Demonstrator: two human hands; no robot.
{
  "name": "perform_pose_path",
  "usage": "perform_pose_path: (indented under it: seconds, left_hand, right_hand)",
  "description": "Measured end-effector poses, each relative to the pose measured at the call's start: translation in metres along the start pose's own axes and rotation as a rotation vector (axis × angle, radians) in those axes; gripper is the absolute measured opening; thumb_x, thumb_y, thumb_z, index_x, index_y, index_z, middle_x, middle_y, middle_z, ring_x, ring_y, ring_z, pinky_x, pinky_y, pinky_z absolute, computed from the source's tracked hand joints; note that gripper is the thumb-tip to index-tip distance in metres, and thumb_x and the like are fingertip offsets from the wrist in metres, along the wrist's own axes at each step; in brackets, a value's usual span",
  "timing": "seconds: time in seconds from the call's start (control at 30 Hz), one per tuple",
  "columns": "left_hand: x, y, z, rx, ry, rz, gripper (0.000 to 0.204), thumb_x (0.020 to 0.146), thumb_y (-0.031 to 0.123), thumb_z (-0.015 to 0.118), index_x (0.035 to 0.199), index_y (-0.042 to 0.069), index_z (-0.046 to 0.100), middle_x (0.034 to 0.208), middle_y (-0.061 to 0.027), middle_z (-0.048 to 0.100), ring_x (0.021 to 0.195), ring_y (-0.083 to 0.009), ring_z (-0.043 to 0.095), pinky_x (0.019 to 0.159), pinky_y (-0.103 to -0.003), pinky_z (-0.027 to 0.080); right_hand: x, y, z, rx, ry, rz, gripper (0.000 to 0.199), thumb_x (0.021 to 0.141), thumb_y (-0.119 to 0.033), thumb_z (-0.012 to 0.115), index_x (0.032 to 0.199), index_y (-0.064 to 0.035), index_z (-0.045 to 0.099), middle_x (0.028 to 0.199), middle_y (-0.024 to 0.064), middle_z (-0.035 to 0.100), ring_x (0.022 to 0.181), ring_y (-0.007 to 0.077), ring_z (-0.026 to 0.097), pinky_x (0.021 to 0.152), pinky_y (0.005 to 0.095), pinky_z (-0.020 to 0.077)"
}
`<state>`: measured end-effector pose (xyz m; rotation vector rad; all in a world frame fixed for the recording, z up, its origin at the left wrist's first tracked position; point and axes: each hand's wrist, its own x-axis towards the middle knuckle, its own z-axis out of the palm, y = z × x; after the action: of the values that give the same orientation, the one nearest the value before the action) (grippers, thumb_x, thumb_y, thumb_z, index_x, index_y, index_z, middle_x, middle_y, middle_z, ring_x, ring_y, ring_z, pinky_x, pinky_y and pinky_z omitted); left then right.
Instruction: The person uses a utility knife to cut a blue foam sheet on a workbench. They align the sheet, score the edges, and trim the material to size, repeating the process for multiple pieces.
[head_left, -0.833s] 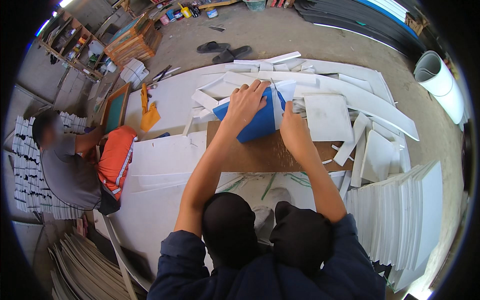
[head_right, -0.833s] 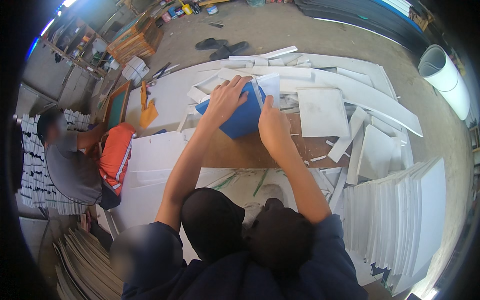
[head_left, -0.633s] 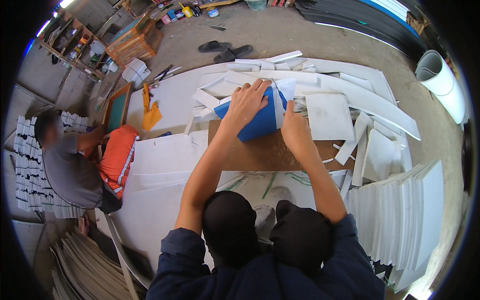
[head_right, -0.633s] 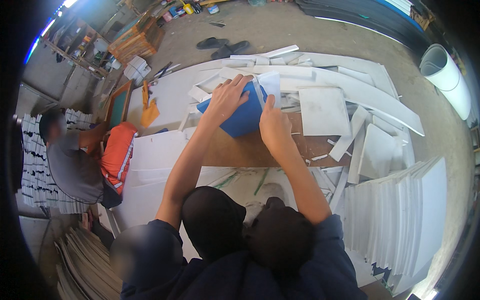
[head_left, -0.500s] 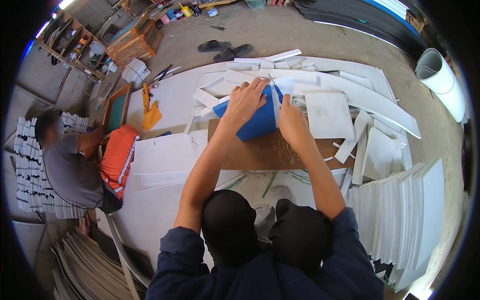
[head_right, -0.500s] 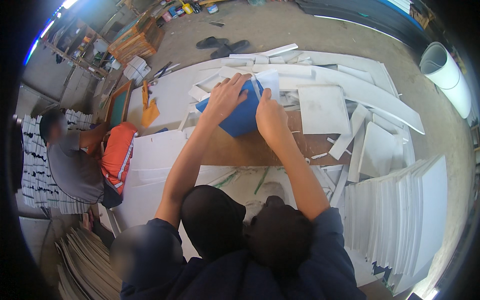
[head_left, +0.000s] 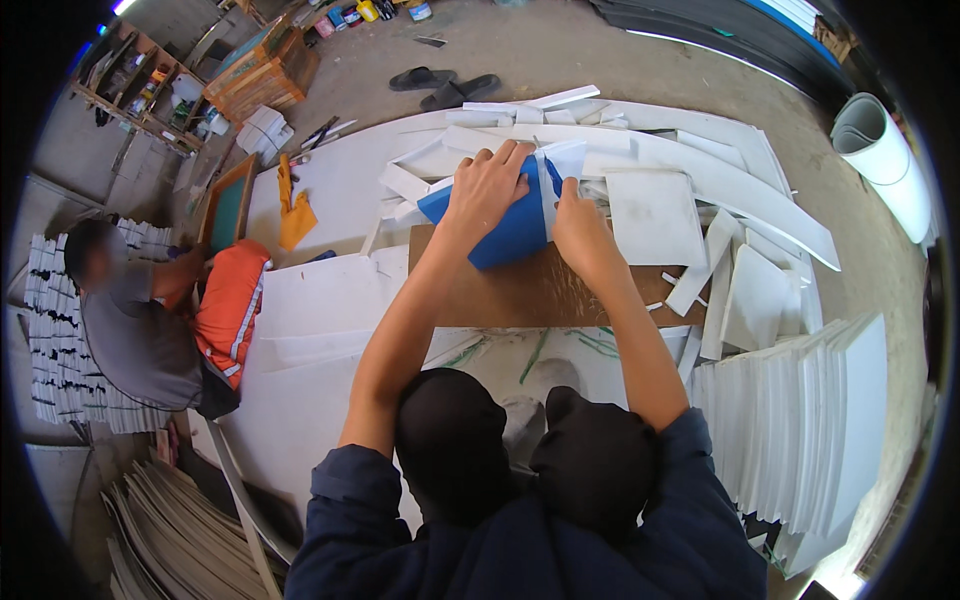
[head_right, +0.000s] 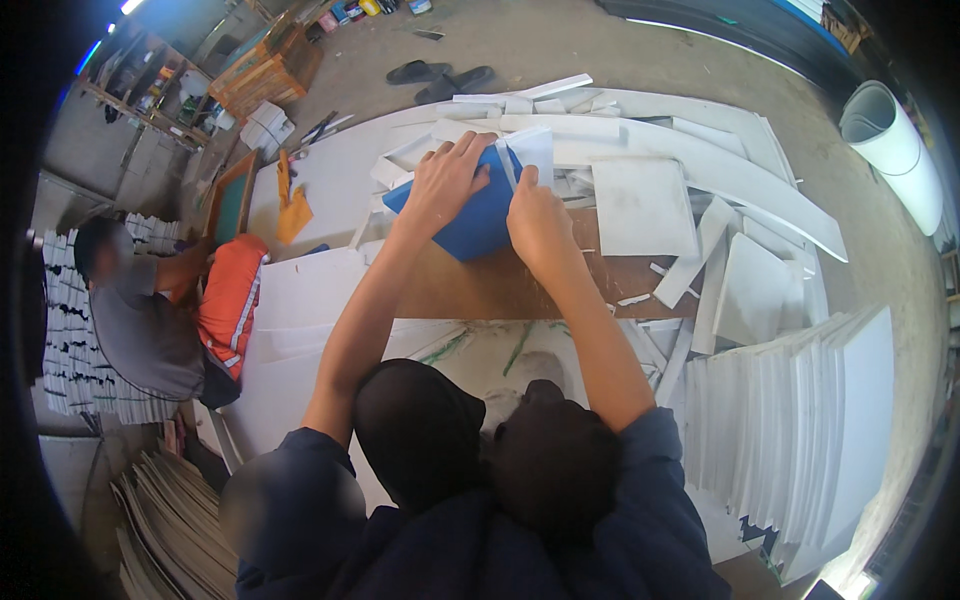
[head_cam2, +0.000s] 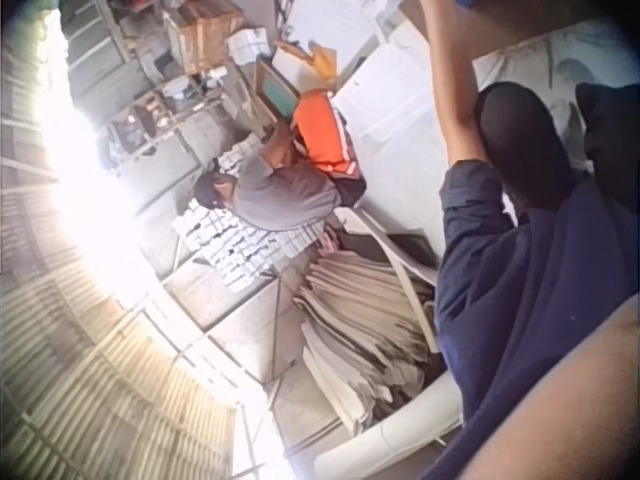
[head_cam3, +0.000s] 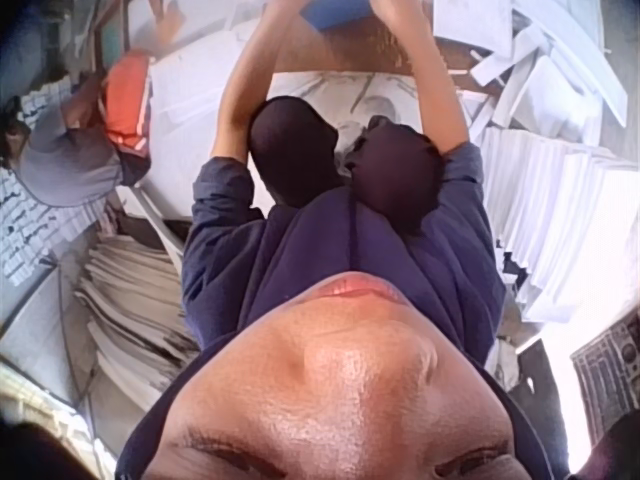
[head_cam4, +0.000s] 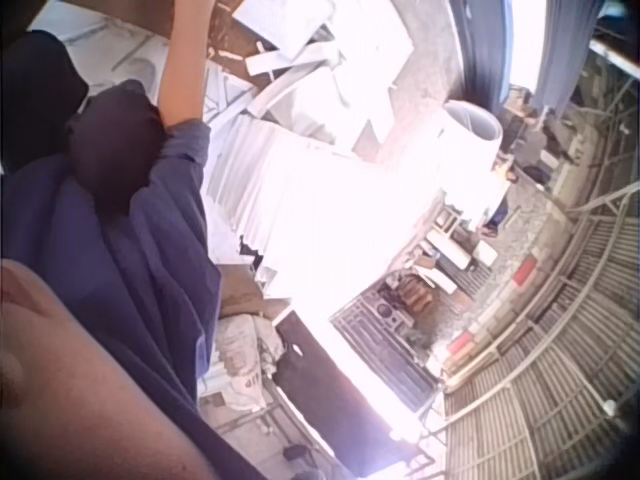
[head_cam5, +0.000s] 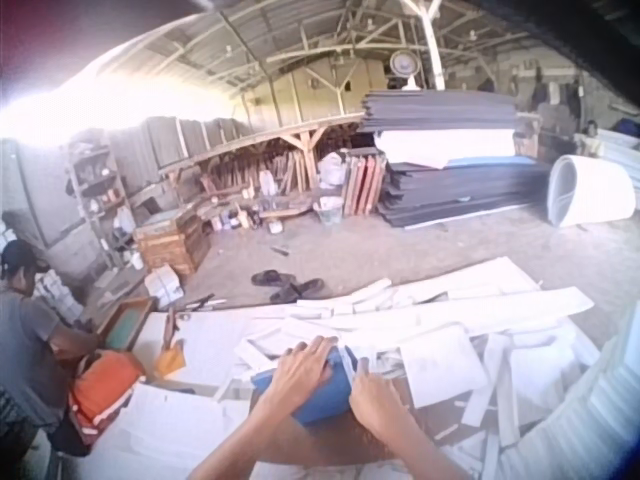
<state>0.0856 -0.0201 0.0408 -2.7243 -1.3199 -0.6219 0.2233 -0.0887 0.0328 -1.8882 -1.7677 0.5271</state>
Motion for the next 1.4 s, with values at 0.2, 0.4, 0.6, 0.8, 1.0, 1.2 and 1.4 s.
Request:
perform_pose_path:
  seconds: [0.2, 0.4, 0.6, 0.8, 1.0, 1.2, 1.4]
  left_hand:
    - [-0.001, -0.003, -0.002, 0.008, -0.034, -0.009, 0.036, 0.08, 0.017, 0.056, 0.115, 0.012, 0.048, 0.106, -0.0064, 0.055, 0.092, -0.0282, 0.056, 0.077, -0.041, 0.045]
    - [0.002, 0.0, 0.0, 0.01, -0.01, 0.004, 0.036, 0.081, 0.017, 0.055, 0.115, 0.012, 0.048, 0.105, -0.006, 0.055, 0.093, -0.0271, 0.056, 0.078, -0.041, 0.044]
    - [0.0, -0.007, 0.0, 0.007, -0.037, -0.002, 0.035, 0.081, 0.018, 0.055, 0.115, 0.012, 0.048, 0.106, -0.0055, 0.055, 0.093, -0.0266, 0.056, 0.079, -0.041, 0.044]
    - [0.003, -0.003, 0.003, -0.005, -0.022, 0.005, 0.035, 0.081, 0.017, 0.054, 0.116, 0.012, 0.047, 0.106, -0.0054, 0.055, 0.094, -0.0268, 0.056, 0.08, -0.041, 0.044]
    - [0.0, -0.011, 0.0, -0.002, -0.035, 0.009, 0.036, 0.081, 0.018, 0.054, 0.116, 0.012, 0.047, 0.107, -0.006, 0.055, 0.094, -0.0274, 0.056, 0.08, -0.042, 0.043]
    - [0.004, 0.008, -0.004, -0.062, -0.099, 0.029, 0.034, 0.081, 0.02, 0.054, 0.113, 0.011, 0.048, 0.106, -0.0068, 0.056, 0.096, -0.0282, 0.055, 0.079, -0.041, 0.043]
    - [0.006, -0.011, 0.003, -0.027, -0.012, 0.007, 0.037, 0.079, 0.027, 0.06, 0.108, 0.007, 0.048, 0.103, -0.009, 0.059, 0.094, -0.0285, 0.056, 0.079, -0.041, 0.044]
  right_hand:
    - [-0.015, -0.003, -0.001, 0.004, -0.041, 0.044, 0.024, 0.085, -0.003, 0.039, 0.106, 0.0095, 0.037, 0.08, 0.0337, 0.057, 0.079, 0.0479, 0.057, 0.07, 0.0529, 0.0433]
    - [0.006, -0.002, -0.001, -0.001, -0.048, 0.059, 0.024, 0.085, -0.004, 0.039, 0.105, 0.009, 0.038, 0.078, 0.0337, 0.057, 0.081, 0.0482, 0.056, 0.072, 0.0525, 0.0431]
    - [-0.009, -0.001, 0.004, -0.006, -0.059, 0.081, 0.023, 0.084, -0.003, 0.039, 0.104, 0.0073, 0.04, 0.083, 0.0328, 0.058, 0.083, 0.048, 0.057, 0.074, 0.0528, 0.0429]
    - [0.009, 0.003, 0.007, -0.022, -0.058, 0.071, 0.024, 0.083, -0.002, 0.038, 0.104, 0.0091, 0.04, 0.082, 0.0317, 0.058, 0.083, 0.048, 0.056, 0.074, 0.0523, 0.0431]
    - [-0.005, 0.01, 0.019, -0.019, -0.05, 0.067, 0.024, 0.082, -0.004, 0.041, 0.102, 0.0087, 0.041, 0.082, 0.0306, 0.059, 0.083, 0.0468, 0.057, 0.072, 0.0524, 0.0452]
    - [0.015, 0.073, 0.067, -0.278, -0.434, 0.036, 0.025, 0.085, -0.008, 0.039, 0.107, 0.0034, 0.042, 0.1, 0.026, 0.059, 0.097, 0.0417, 0.056, 0.08, 0.0482, 0.0465]
    - [0.002, 0.064, 0.077, -0.097, -0.382, 0.321, 0.027, 0.086, -0.011, 0.042, 0.111, -0.0005, 0.042, 0.108, 0.0247, 0.056, 0.104, 0.0393, 0.054, 0.086, 0.046, 0.0443]
